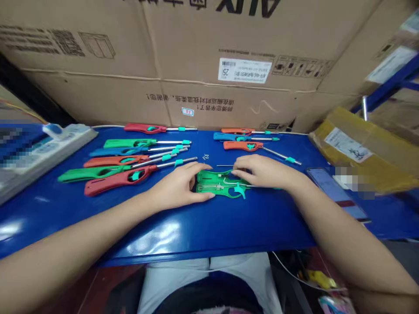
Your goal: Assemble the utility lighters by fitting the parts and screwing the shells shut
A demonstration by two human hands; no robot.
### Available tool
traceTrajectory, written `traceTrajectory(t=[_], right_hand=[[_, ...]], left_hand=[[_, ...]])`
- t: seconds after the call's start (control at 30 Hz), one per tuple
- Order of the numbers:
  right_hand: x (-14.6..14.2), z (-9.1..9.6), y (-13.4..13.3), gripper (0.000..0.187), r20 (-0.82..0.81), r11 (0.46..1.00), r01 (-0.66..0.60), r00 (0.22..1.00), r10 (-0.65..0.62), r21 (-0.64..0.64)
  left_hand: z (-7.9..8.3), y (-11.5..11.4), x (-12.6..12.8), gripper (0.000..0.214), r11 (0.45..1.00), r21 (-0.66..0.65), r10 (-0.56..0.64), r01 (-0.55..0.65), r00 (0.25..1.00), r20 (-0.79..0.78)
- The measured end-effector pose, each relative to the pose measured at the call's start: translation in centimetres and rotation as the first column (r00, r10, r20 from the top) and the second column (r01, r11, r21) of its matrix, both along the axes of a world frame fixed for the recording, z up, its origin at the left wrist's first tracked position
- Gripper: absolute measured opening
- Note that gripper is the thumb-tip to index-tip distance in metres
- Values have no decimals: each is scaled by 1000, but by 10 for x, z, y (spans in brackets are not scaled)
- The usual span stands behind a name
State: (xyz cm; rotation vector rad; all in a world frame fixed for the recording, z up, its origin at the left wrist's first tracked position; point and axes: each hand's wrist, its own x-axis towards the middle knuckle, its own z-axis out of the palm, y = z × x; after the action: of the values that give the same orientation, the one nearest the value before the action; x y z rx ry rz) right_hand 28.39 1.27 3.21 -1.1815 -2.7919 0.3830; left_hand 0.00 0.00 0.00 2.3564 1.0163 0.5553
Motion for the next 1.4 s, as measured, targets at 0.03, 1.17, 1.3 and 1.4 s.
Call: traceTrajectory(t=[0.03, 1.17, 1.3, 1.4], right_hand=[[-1, 0, 0, 29, -3, 1000, 16, 1000, -16, 25], [-31, -12, -23, 27, -49, 803, 93, 996, -79, 589], [-28, -6, -23, 28, -41, 835, -45, 996, 81, 548], [-25, -1, -24, 26, -40, 883, -121, 987, 156, 453]], left_hand=[[0, 0, 0, 64, 1000, 10, 2, -2, 1000, -4], [-11, 4, 8, 24, 978, -12, 198, -208, 909, 368], [-15, 7, 8, 24, 963, -55, 264, -264, 878, 399], [-14, 10, 7, 29, 948, -85, 312, -306, 844, 436]])
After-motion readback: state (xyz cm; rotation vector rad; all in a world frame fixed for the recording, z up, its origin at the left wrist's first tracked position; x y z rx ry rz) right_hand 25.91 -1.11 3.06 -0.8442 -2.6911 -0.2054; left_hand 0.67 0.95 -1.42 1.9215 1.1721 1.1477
